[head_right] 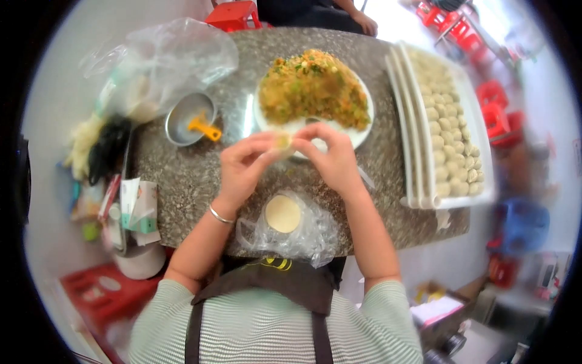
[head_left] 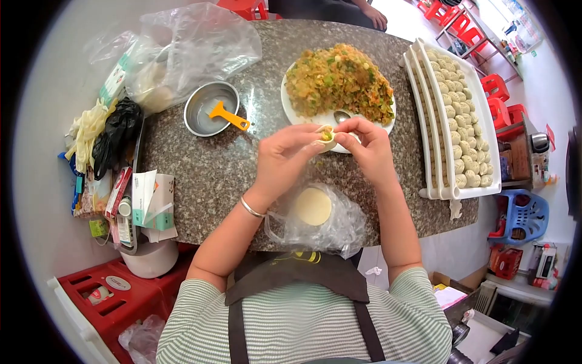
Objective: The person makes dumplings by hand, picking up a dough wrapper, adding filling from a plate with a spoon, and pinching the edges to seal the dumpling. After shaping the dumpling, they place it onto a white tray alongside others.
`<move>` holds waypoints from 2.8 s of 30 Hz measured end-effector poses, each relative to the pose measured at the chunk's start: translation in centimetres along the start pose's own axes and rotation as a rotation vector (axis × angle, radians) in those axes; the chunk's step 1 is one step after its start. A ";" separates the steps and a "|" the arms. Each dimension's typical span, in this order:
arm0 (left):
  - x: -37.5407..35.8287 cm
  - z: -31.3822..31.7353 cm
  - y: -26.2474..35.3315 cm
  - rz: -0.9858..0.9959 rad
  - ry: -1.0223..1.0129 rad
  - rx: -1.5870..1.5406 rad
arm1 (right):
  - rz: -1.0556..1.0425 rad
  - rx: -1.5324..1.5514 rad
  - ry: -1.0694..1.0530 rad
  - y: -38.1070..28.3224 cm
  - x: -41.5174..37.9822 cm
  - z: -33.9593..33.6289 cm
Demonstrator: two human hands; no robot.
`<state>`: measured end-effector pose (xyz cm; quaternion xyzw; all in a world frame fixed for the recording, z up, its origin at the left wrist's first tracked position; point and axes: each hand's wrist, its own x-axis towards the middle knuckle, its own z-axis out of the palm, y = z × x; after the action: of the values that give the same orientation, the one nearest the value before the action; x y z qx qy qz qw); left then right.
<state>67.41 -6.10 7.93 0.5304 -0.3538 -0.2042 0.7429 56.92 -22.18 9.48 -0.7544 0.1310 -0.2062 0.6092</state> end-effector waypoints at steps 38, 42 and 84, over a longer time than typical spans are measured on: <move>-0.3 0.2 -0.4 -0.013 -0.037 0.108 | -0.151 -0.147 0.045 -0.6 -0.7 0.5; -0.6 0.7 -0.2 -0.147 0.064 0.061 | -0.265 -0.255 0.119 -0.4 -0.8 1.0; -0.6 0.8 -0.1 -0.244 0.080 -0.012 | -0.221 -0.205 0.154 -0.1 -1.1 1.2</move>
<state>66.45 -6.28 7.82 0.5730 -0.2553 -0.2738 0.7291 56.53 -20.64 9.25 -0.8045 0.1139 -0.3146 0.4907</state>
